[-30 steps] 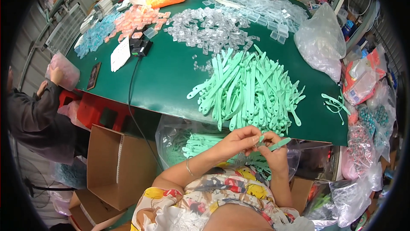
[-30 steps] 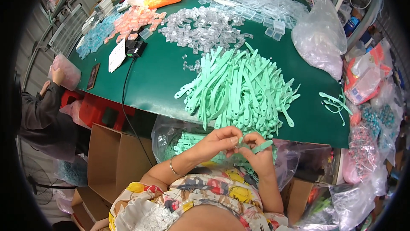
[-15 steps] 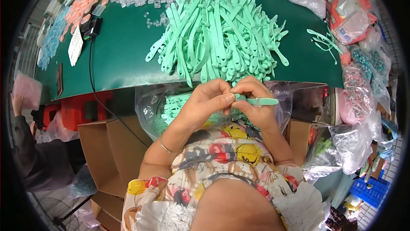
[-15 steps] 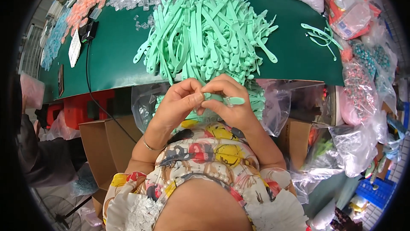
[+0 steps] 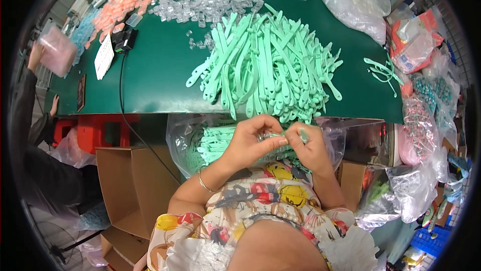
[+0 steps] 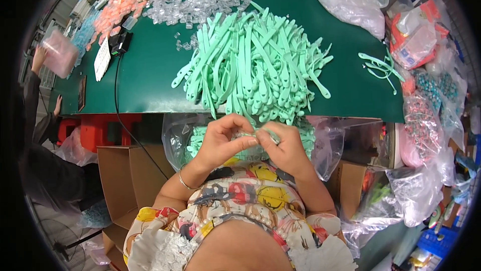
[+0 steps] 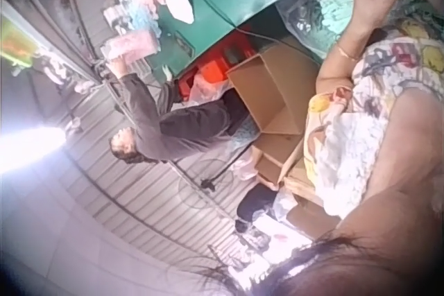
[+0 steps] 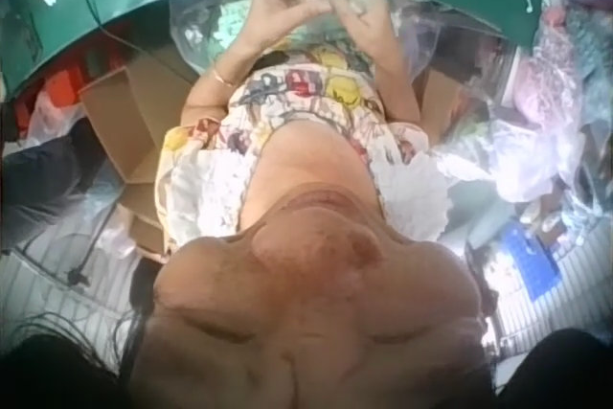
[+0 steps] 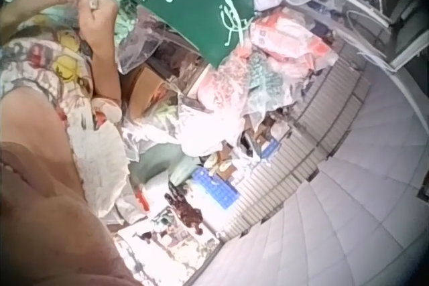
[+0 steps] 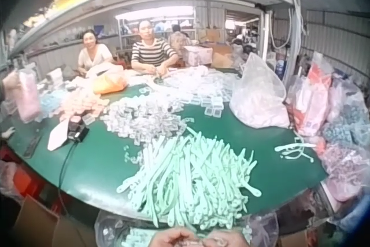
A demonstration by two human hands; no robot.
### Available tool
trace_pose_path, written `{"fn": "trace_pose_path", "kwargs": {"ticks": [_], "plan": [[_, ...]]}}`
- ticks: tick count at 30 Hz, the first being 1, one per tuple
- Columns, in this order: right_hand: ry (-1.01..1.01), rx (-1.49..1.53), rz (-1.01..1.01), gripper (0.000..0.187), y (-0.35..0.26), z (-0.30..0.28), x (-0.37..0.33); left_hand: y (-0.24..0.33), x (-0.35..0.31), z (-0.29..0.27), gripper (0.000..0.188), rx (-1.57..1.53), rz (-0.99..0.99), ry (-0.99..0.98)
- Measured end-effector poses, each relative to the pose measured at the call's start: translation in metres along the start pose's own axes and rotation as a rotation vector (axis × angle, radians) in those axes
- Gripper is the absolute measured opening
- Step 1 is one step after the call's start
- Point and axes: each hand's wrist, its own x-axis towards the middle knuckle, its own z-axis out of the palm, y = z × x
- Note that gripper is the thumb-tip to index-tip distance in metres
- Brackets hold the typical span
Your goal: Sorting and processing plastic straps and fasteners at a factory production workbench.
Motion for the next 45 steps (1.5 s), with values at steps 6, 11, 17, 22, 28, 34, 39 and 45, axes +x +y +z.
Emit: {"fn": "trace_pose_path", "kwargs": {"ticks": [6, 11, 17, 22, 28, 34, 39, 45], "plan": [[-0.025, 0.175, 0.087, 0.016, 0.003, 0.004, -0.004, 0.015, 0.003, -0.004, 0.022, 0.252, -0.04, -0.144], [-0.147, 0.5, 0.023, 0.024, 0.006, 0.009, -0.01, 0.015, -0.007, -0.002, 0.017, -0.059, -0.107, -0.297], [-0.128, 0.794, 0.076, 0.028, 0.01, 0.019, -0.016, 0.008, -0.009, -0.004, 0.017, -0.425, -0.327, -0.278], [0.01, 0.634, 0.103, 0.02, 0.014, 0.016, -0.01, 0.008, -0.003, -0.004, 0.02, -0.499, -0.388, -0.187], [0.021, -0.003, -0.321, 0.021, 0.002, 0.002, 0.016, 0.03, 0.011, -0.003, 0.028, -0.19, -0.362, -0.115], [0.04, 0.117, -0.24, 0.027, 0.013, 0.0, 0.011, 0.021, 0.007, -0.008, 0.031, 0.008, -0.287, -0.146], [0.058, 0.115, -0.242, 0.027, 0.017, -0.002, 0.006, 0.018, 0.007, -0.006, 0.029, -0.033, -0.315, -0.138], [0.06, 0.358, -0.2, 0.026, 0.021, 0.002, 0.007, 0.012, 0.008, -0.007, 0.023, -0.273, -0.313, -0.139]]}}
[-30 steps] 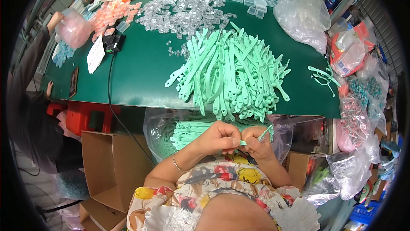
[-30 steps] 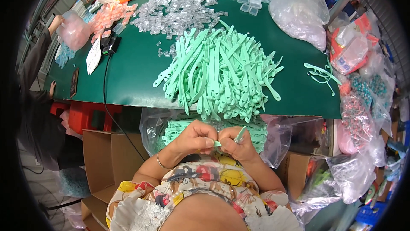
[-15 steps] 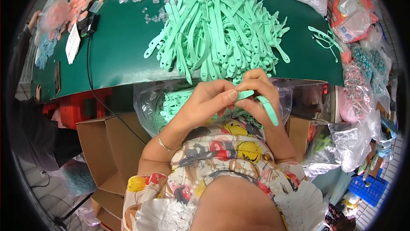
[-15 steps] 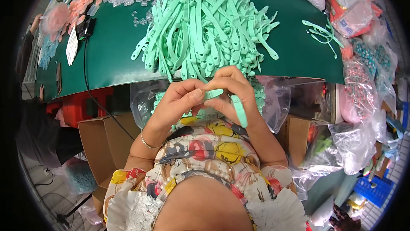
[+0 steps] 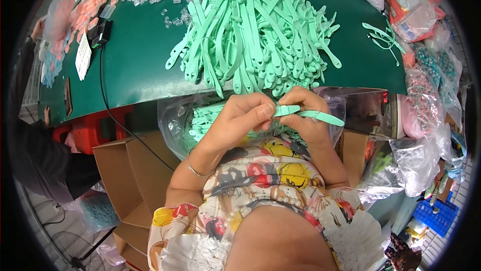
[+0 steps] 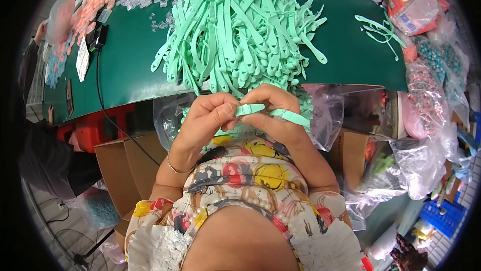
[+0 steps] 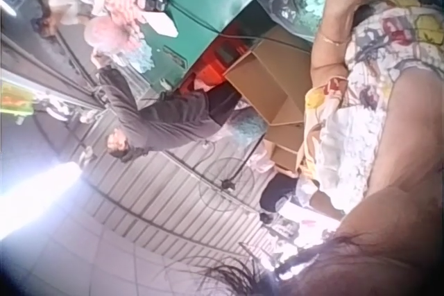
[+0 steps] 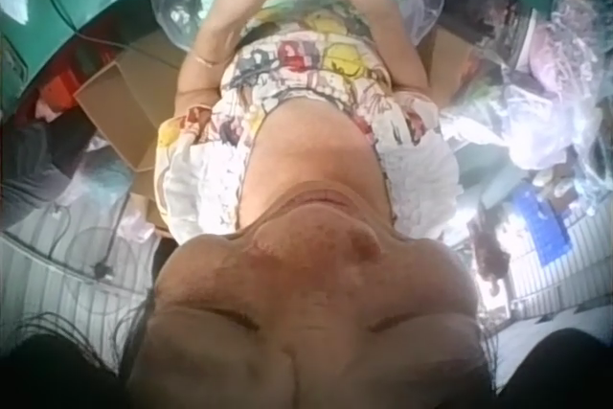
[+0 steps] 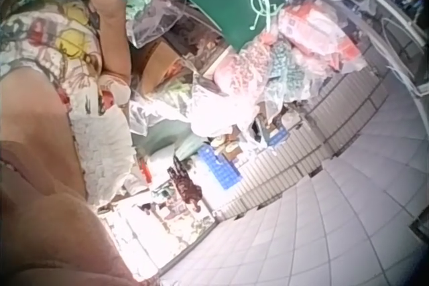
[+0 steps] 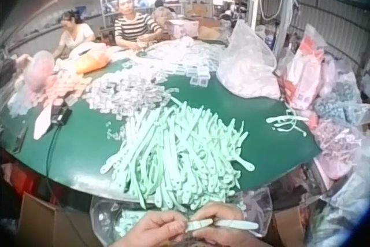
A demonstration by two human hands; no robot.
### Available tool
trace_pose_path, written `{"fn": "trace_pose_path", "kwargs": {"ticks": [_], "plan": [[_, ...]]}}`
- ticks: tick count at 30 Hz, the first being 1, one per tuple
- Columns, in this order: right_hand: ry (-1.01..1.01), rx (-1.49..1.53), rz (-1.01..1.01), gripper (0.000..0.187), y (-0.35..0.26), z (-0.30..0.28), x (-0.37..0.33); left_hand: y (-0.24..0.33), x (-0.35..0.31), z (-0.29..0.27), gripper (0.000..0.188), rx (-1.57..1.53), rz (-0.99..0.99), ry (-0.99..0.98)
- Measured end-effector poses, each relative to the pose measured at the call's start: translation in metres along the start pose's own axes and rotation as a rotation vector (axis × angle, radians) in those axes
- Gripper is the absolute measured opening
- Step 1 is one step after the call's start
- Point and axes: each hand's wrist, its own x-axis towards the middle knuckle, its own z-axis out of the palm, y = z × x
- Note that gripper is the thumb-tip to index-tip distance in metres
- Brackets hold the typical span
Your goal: Sorting and processing plastic straps and fasteners at a factory production workbench.
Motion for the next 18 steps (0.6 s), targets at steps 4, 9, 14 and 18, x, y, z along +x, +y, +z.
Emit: {"fn": "trace_pose_path", "kwargs": {"ticks": [4, 9, 14, 18], "plan": [[0.002, -0.087, -0.07, 0.027, 0.003, -0.004, 0.002, 0.0, 0.002, 0.002, 0.017, -0.176, 0.009, 0.054], [0.101, -0.069, 0.054, 0.028, 0.0, 0.003, -0.002, -0.021, 0.005, -0.002, 0.018, -0.571, 0.106, 0.037], [0.052, -0.179, 0.215, 0.022, -0.006, 0.004, 0.001, -0.001, 0.01, 0.02, 0.019, -0.525, 0.194, 0.355], [0.041, -0.304, 0.173, 0.022, -0.006, 0.002, 0.007, 0.009, 0.005, 0.01, 0.021, -0.2, 0.268, 0.176]]}}
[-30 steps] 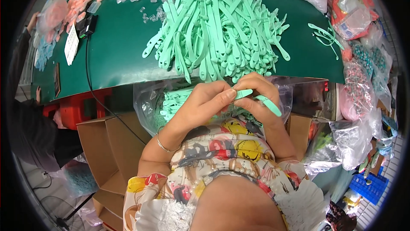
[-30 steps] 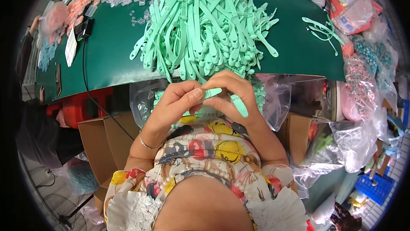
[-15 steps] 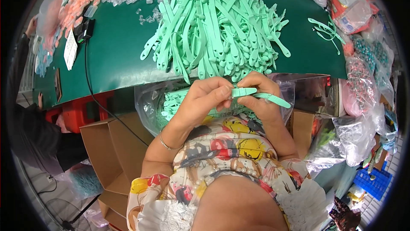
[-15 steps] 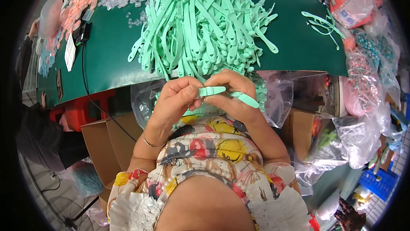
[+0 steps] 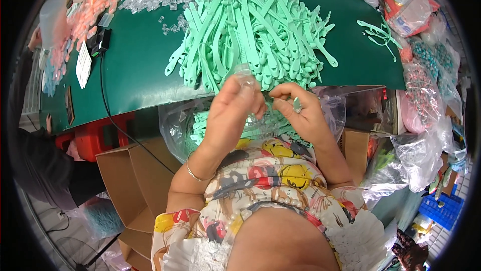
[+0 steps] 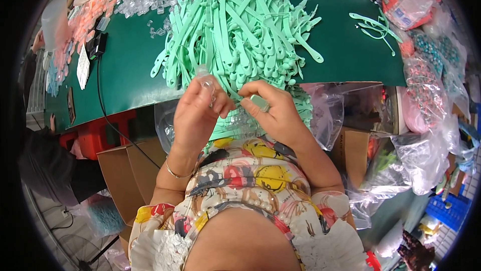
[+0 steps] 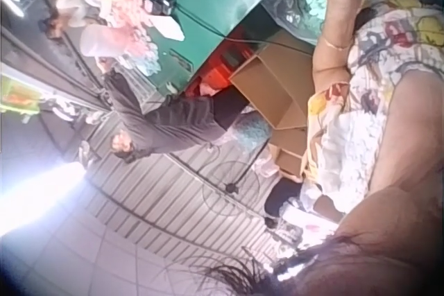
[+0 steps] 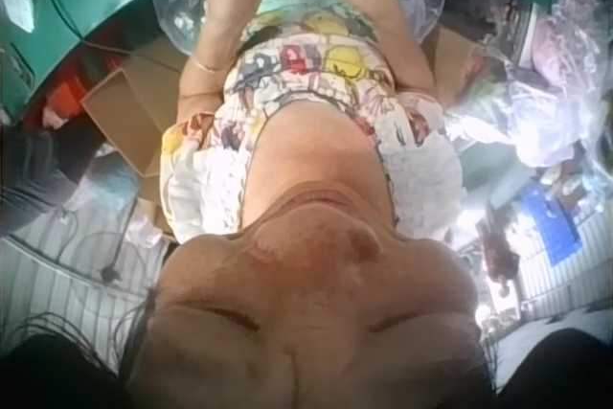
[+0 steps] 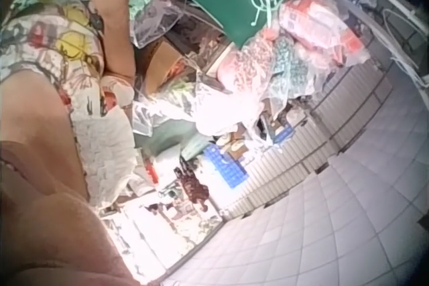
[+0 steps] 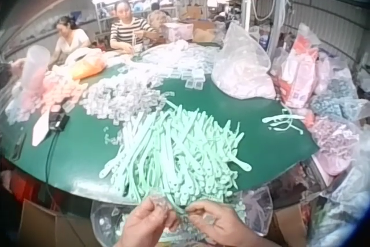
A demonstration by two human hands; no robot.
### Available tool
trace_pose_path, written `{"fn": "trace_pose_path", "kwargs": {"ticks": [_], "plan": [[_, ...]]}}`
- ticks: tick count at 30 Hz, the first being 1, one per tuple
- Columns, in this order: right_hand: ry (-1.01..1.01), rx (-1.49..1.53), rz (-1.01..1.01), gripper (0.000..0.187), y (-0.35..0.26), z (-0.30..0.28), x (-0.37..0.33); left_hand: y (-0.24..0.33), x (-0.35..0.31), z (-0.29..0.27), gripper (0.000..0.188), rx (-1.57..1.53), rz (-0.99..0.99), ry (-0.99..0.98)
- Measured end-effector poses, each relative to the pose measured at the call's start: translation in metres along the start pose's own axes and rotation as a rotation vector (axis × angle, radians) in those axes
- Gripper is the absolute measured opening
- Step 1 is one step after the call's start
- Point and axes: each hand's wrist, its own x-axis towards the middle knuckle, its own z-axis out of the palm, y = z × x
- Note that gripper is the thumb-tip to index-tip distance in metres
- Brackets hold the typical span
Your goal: Sorting and processing plastic straps and fasteners at a factory production workbench.
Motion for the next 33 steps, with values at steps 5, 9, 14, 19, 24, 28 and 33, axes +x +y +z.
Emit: {"fn": "trace_pose_path", "kwargs": {"ticks": [5, 9, 14, 19, 24, 28, 33], "plan": [[-0.173, -0.201, 0.017, 0.019, -0.01, 0.001, 0.002, -0.006, 0.004, 0.007, 0.022, 0.626, 0.148, -0.089], [-0.112, 0.07, 0.001, 0.016, 0.001, -0.01, -0.009, -0.001, 0.005, 0.012, 0.014, 0.387, 0.006, -0.008], [-0.026, 0.275, 0.113, 0.018, -0.007, -0.011, -0.006, -0.009, 0.003, -0.004, 0.029, 0.203, -0.07, -0.12], [-0.152, 0.459, 0.25, 0.023, -0.01, -0.01, 0.0, -0.017, 0.002, -0.003, 0.035, 0.12, -0.108, -0.127], [-0.234, 0.575, 0.32, 0.019, -0.014, -0.007, 0.0, -0.019, 0.001, -0.002, 0.038, 0.039, -0.16, -0.189], [-0.229, 0.659, 0.347, 0.02, -0.008, -0.011, -0.003, -0.024, 0.001, -0.004, 0.04, 0.0, -0.181, -0.215], [-0.227, 0.682, 0.32, 0.022, -0.004, -0.01, -0.002, -0.026, 0.002, -0.005, 0.043, -0.073, -0.166, -0.24]]}}
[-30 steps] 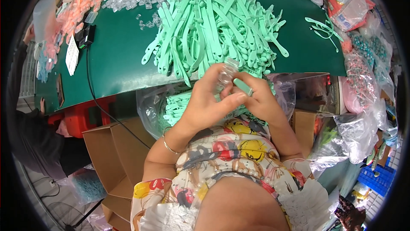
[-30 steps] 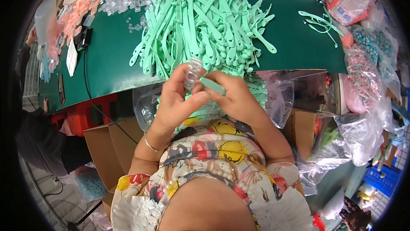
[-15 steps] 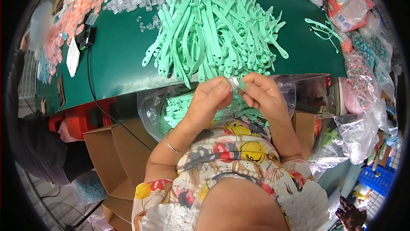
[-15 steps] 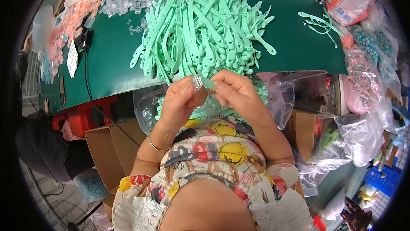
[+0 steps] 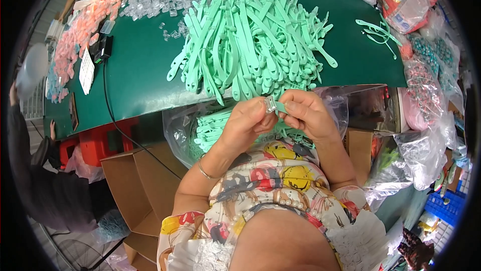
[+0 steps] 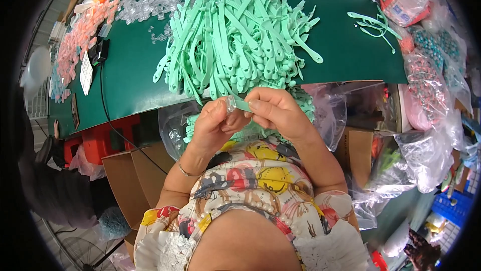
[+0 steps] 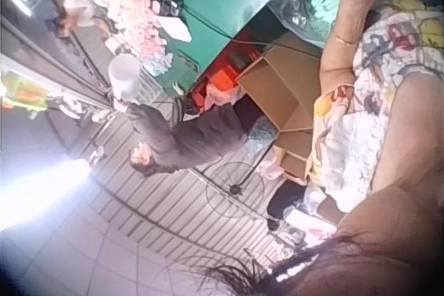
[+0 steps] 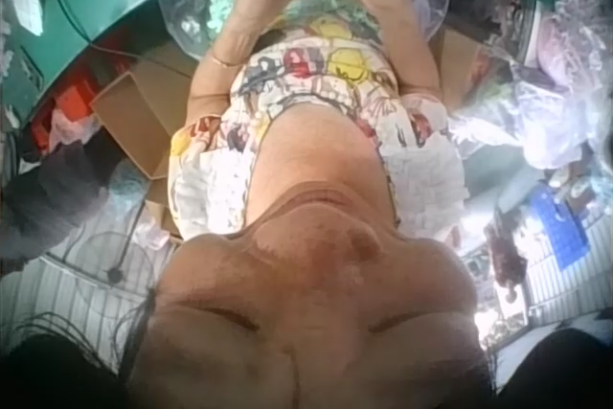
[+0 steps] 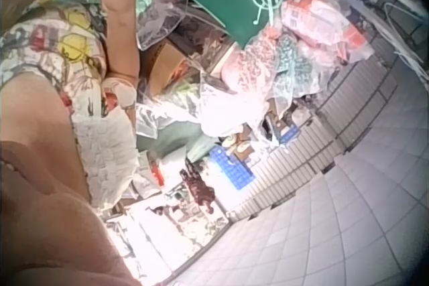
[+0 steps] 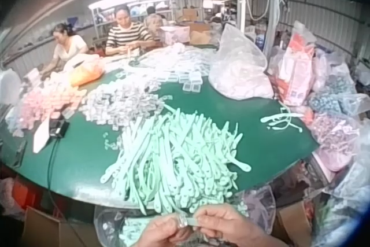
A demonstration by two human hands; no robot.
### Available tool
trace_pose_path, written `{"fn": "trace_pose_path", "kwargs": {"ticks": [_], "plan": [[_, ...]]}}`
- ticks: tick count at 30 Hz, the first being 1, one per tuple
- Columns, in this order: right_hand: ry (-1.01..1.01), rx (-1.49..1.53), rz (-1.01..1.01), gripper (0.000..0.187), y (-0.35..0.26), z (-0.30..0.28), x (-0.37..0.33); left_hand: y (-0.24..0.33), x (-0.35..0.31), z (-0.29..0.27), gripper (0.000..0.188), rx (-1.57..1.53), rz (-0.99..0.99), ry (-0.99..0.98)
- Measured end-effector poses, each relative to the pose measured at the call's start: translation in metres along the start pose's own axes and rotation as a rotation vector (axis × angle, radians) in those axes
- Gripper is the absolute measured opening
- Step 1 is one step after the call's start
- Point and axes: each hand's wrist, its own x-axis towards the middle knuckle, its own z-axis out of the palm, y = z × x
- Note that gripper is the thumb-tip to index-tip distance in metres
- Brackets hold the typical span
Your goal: Sorting and processing plastic straps and fasteners at a factory production workbench.
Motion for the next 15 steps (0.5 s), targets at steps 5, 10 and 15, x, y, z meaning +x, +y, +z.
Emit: {"fn": "trace_pose_path", "kwargs": {"ticks": [5, 10, 15], "plan": [[-0.037, 0.022, 0.018, 0.02, -0.001, 0.001, 0.001, -0.001, 0.0, -0.001, 0.039, -0.042, -0.031, -0.032], [-0.002, -0.1, -0.043, 0.018, -0.006, 0.008, 0.002, -0.003, -0.001, -0.01, 0.031, 0.007, -0.079, -0.115], [0.237, -0.922, -0.573, 0.011, -0.005, 0.015, 0.006, 0.016, -0.007, 0.003, 0.016, 0.407, 0.013, 0.219]]}}
